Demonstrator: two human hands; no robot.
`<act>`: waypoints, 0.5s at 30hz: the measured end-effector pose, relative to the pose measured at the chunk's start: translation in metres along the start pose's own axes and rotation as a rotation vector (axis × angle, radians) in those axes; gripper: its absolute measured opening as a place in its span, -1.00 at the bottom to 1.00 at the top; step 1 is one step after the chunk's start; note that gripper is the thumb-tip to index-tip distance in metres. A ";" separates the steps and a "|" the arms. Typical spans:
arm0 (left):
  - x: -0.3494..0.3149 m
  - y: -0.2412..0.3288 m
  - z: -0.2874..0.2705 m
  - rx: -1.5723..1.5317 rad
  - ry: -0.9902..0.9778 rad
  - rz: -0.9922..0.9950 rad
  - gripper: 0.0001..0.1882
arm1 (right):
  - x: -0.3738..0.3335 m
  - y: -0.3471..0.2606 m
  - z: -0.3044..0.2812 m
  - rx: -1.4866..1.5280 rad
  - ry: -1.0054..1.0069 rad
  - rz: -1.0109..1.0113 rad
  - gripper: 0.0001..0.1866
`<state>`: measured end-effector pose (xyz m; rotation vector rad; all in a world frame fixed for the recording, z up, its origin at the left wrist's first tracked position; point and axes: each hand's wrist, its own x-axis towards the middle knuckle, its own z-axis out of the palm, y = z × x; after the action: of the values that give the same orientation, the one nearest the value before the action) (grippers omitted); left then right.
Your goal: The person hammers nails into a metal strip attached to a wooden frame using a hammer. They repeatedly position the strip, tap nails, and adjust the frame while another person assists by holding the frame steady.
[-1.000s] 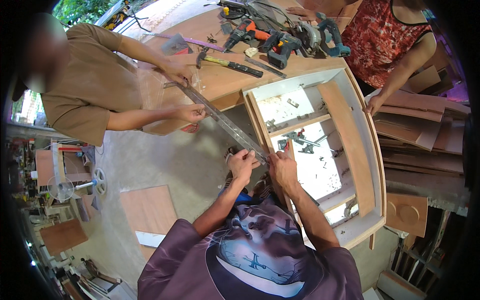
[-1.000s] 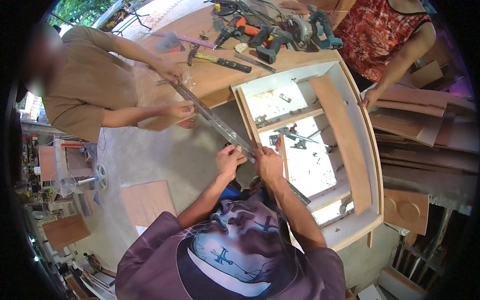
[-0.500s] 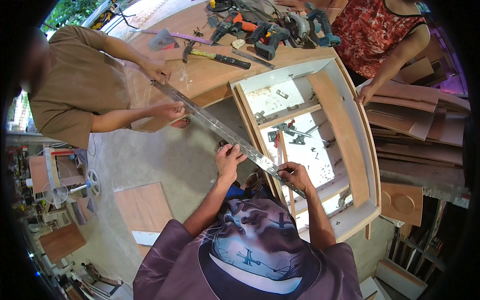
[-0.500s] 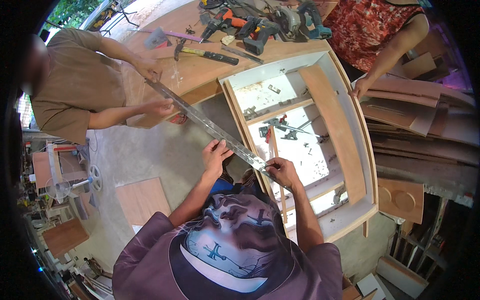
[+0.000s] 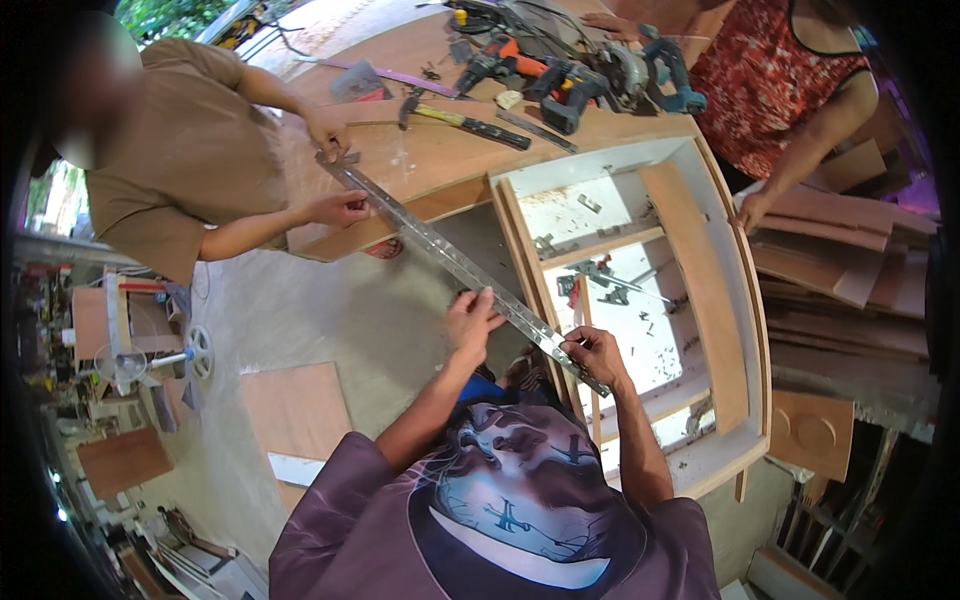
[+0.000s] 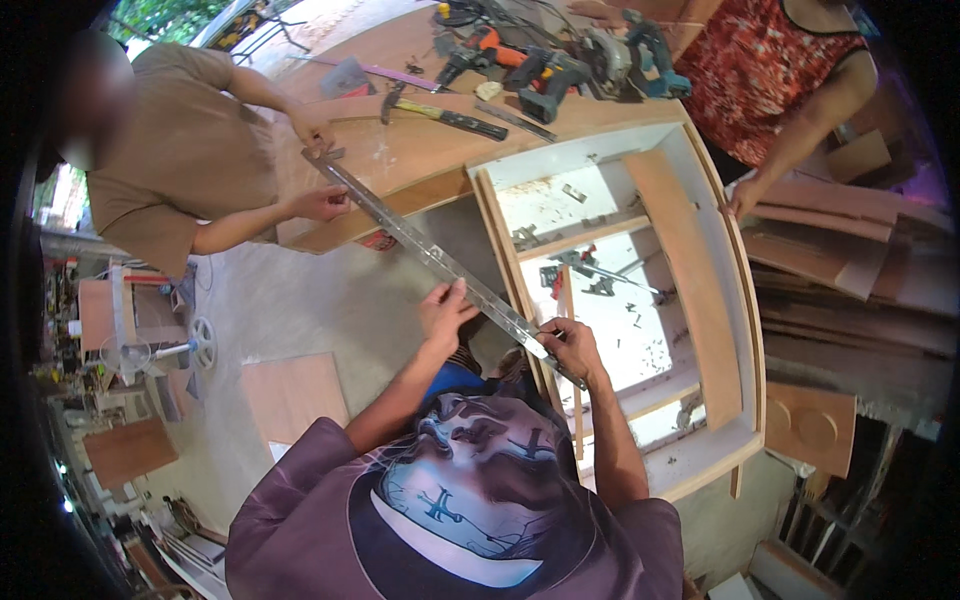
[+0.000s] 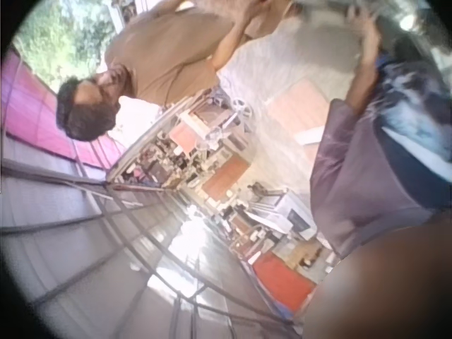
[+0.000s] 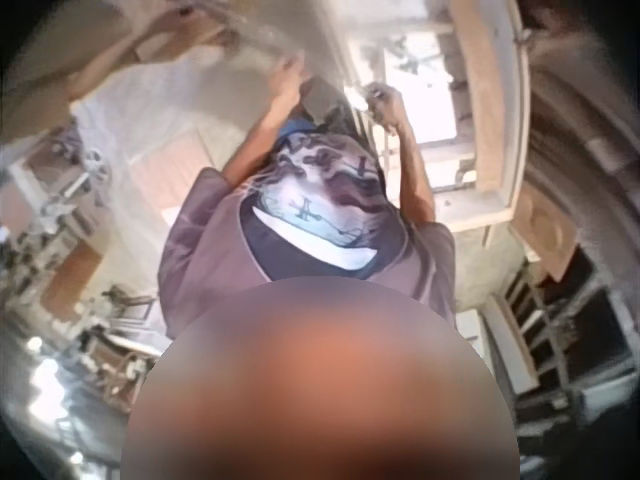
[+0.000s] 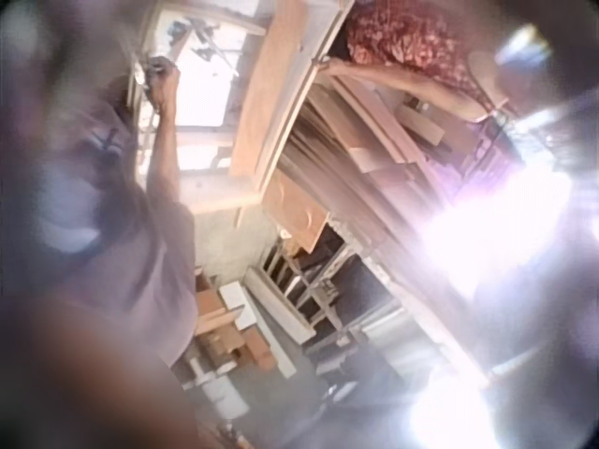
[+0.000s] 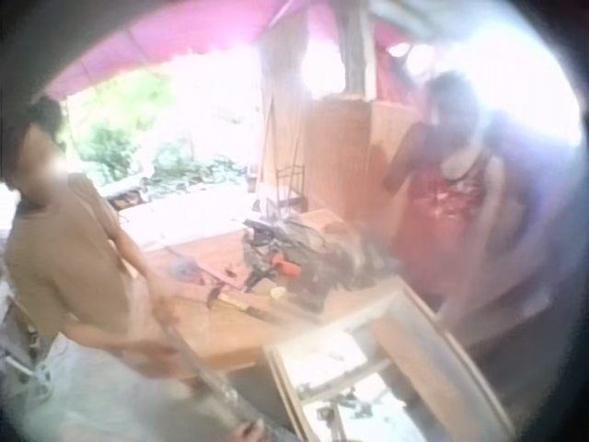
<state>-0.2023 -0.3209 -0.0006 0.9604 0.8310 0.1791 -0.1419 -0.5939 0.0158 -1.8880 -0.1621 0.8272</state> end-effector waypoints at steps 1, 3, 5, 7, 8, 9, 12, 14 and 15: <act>-0.004 -0.003 0.003 0.040 -0.006 -0.013 -0.72 | 0.008 -0.006 0.008 -0.017 0.011 -0.038 -0.84; -0.013 -0.011 0.012 0.084 -0.003 -0.015 -0.71 | 0.026 -0.019 0.025 -0.069 0.056 -0.057 -0.84; -0.023 -0.020 0.018 0.131 -0.048 -0.043 -0.68 | 0.044 -0.031 0.039 -0.147 0.093 -0.170 -0.83; -0.031 -0.027 0.022 0.175 -0.098 -0.091 -0.63 | 0.057 -0.040 0.048 -0.226 0.108 -0.168 -0.81; -0.034 -0.029 0.024 0.177 -0.120 -0.128 -0.62 | 0.061 -0.042 0.050 -0.244 0.111 -0.209 -0.83; -0.036 -0.030 0.025 0.179 -0.146 -0.189 -0.61 | 0.064 -0.043 0.050 -0.278 0.100 -0.235 -0.81; -0.035 -0.027 0.025 0.264 -0.131 -0.071 -0.58 | 0.068 -0.041 0.042 -0.358 0.061 -0.276 -0.77; -0.035 -0.024 0.025 0.237 -0.128 -0.081 -0.55 | 0.069 -0.039 0.034 -0.421 -0.022 -0.165 -0.74; -0.034 -0.023 0.025 0.257 -0.117 -0.052 -0.54 | 0.068 -0.038 0.030 -0.400 -0.040 -0.214 -0.72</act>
<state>-0.2133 -0.3673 0.0077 1.1772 0.7819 -0.0304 -0.0993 -0.5215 0.0089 -2.1771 -0.5810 0.7234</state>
